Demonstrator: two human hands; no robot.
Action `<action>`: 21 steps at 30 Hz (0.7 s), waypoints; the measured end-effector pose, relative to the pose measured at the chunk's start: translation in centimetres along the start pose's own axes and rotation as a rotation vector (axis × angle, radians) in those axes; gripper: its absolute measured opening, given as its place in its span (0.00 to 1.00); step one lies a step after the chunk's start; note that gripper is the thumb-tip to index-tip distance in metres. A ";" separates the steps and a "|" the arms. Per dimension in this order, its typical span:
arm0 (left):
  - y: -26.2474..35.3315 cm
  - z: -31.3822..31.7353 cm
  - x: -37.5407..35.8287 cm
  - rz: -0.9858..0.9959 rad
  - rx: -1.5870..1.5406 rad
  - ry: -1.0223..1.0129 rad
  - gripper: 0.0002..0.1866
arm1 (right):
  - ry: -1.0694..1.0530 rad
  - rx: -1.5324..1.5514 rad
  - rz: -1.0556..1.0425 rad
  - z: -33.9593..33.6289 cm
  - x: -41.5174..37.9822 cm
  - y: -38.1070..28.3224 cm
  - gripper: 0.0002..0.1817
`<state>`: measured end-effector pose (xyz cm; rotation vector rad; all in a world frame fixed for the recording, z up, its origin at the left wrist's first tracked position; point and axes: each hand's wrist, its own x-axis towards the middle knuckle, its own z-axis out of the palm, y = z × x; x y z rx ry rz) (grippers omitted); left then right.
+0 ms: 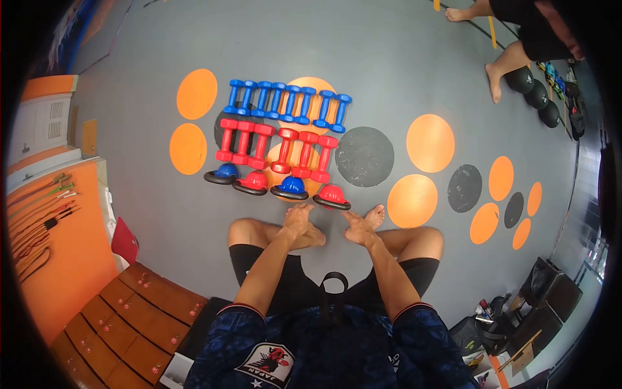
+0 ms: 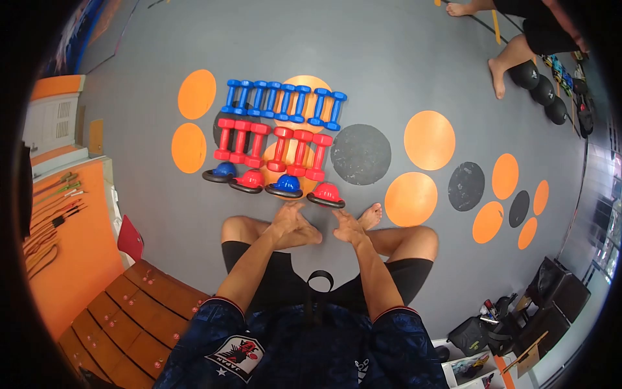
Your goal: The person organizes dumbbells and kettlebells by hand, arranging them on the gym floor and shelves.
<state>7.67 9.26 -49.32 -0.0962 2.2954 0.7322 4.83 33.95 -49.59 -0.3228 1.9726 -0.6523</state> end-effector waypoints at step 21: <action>10.4 -17.0 -22.6 -0.043 -0.339 0.065 0.21 | 0.478 0.658 0.255 -13.0 -35.7 -4.8 0.21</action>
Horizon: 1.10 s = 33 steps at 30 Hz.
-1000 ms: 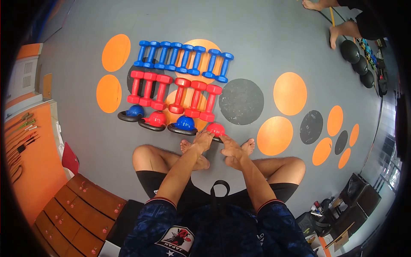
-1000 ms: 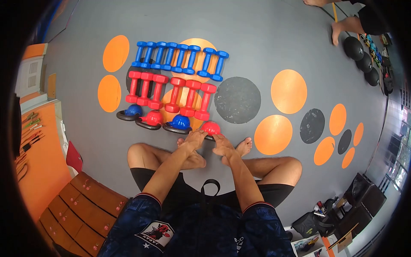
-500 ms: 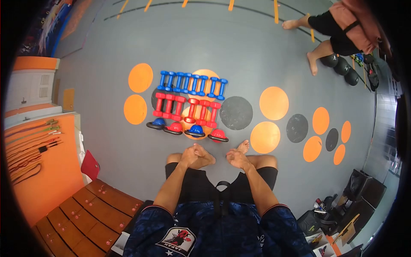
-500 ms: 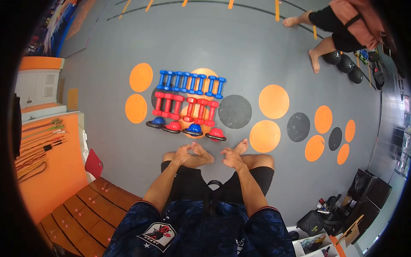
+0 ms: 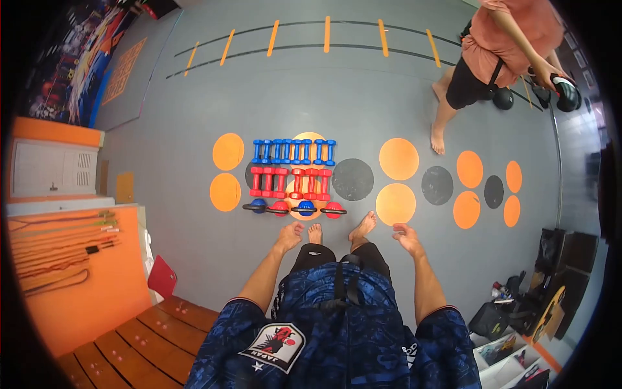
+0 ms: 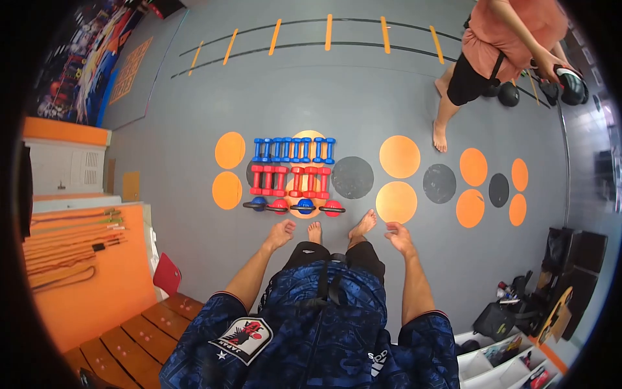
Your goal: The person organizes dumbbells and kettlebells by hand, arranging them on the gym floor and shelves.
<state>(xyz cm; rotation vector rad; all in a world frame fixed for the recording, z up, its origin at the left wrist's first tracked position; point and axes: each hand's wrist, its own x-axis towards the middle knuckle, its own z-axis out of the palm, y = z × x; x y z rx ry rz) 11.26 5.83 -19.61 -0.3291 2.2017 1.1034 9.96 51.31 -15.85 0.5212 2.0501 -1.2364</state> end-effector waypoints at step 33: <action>16.1 28.9 -16.8 0.919 0.504 -1.111 0.21 | 1.678 1.499 0.088 28.8 -46.1 24.5 0.37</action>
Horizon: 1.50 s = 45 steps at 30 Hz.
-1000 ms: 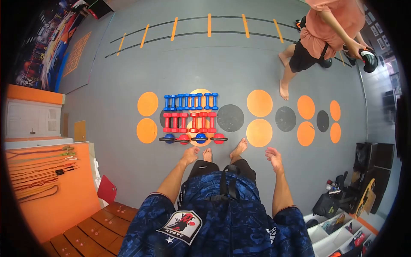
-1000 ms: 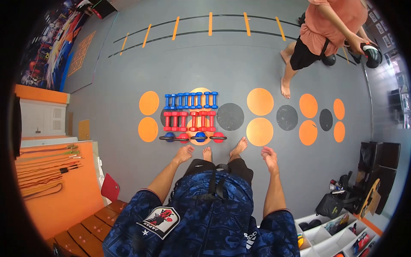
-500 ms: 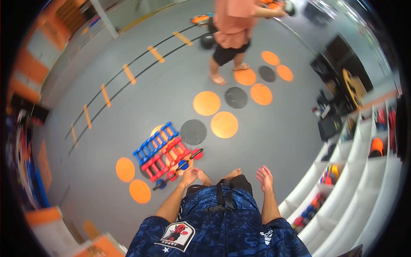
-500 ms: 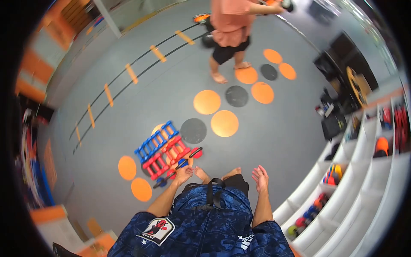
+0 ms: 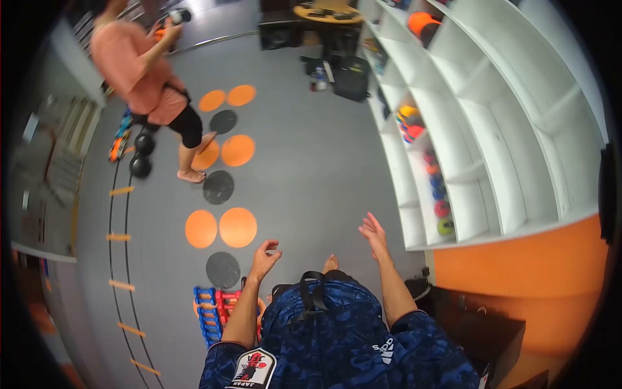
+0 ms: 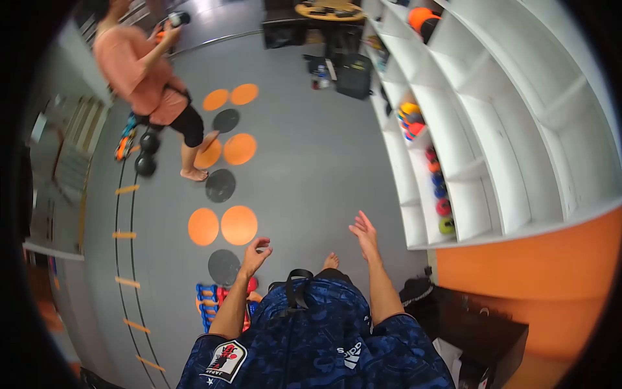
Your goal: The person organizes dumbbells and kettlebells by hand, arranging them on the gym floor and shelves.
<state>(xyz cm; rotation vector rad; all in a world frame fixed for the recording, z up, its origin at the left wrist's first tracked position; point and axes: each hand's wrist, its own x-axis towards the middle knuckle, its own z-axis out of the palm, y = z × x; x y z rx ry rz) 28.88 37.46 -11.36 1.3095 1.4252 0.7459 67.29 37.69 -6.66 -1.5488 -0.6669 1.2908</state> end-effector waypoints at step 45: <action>23.3 36.4 30.9 0.242 0.201 -1.265 0.28 | 0.873 0.271 0.118 -10.7 2.0 0.3 0.31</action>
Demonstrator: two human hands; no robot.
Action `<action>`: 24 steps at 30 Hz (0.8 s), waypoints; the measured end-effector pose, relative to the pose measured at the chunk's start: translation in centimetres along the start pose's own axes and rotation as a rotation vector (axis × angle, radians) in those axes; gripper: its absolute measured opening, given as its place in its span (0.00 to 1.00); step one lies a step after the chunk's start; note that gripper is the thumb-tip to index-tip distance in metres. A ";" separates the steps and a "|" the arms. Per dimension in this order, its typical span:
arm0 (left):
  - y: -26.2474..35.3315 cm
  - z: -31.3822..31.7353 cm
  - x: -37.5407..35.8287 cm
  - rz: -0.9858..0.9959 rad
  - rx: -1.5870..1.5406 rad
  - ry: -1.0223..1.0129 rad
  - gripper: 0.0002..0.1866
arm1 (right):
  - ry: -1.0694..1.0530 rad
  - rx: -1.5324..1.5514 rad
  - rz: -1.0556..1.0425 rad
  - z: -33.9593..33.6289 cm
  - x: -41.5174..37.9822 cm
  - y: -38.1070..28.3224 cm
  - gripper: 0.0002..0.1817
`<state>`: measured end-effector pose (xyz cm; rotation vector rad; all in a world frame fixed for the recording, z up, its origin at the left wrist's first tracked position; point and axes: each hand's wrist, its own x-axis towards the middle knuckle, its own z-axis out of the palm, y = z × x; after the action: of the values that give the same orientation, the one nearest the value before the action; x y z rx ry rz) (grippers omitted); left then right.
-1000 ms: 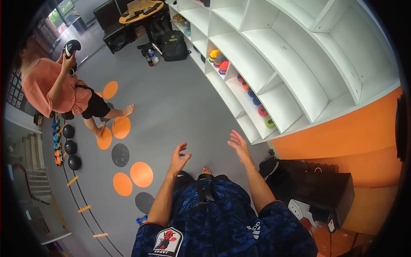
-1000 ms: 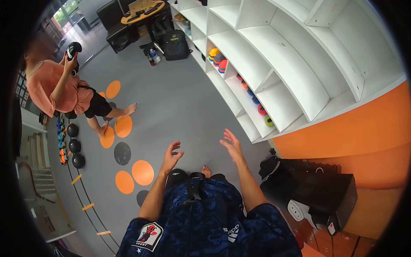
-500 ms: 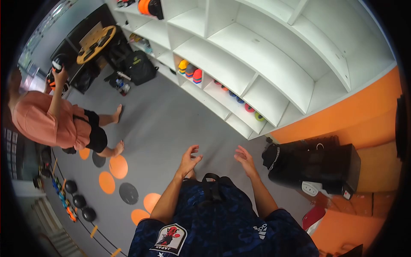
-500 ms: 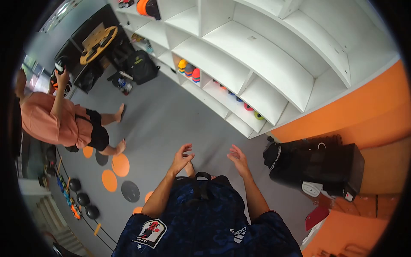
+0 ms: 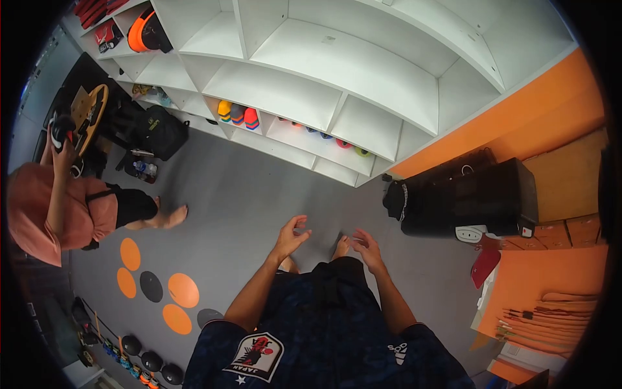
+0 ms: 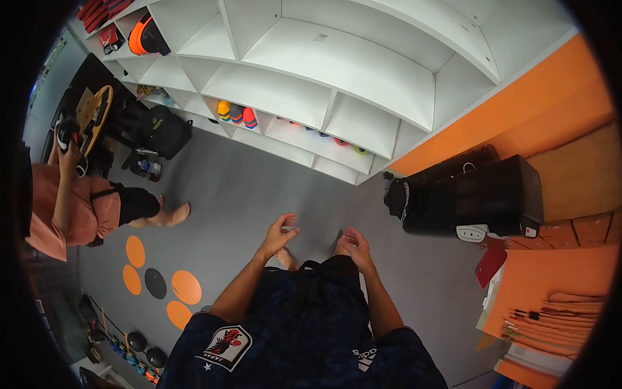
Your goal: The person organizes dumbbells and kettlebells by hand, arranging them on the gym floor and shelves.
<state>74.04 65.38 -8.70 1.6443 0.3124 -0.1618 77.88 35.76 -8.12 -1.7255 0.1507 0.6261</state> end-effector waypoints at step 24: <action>0.2 10.9 2.7 -0.071 -0.246 0.750 0.26 | -0.513 -0.829 -0.224 -9.8 20.0 -9.0 0.28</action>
<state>77.55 54.80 -10.40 1.3948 0.9208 0.4393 101.78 33.51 -8.81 -2.2402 -0.7486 1.0244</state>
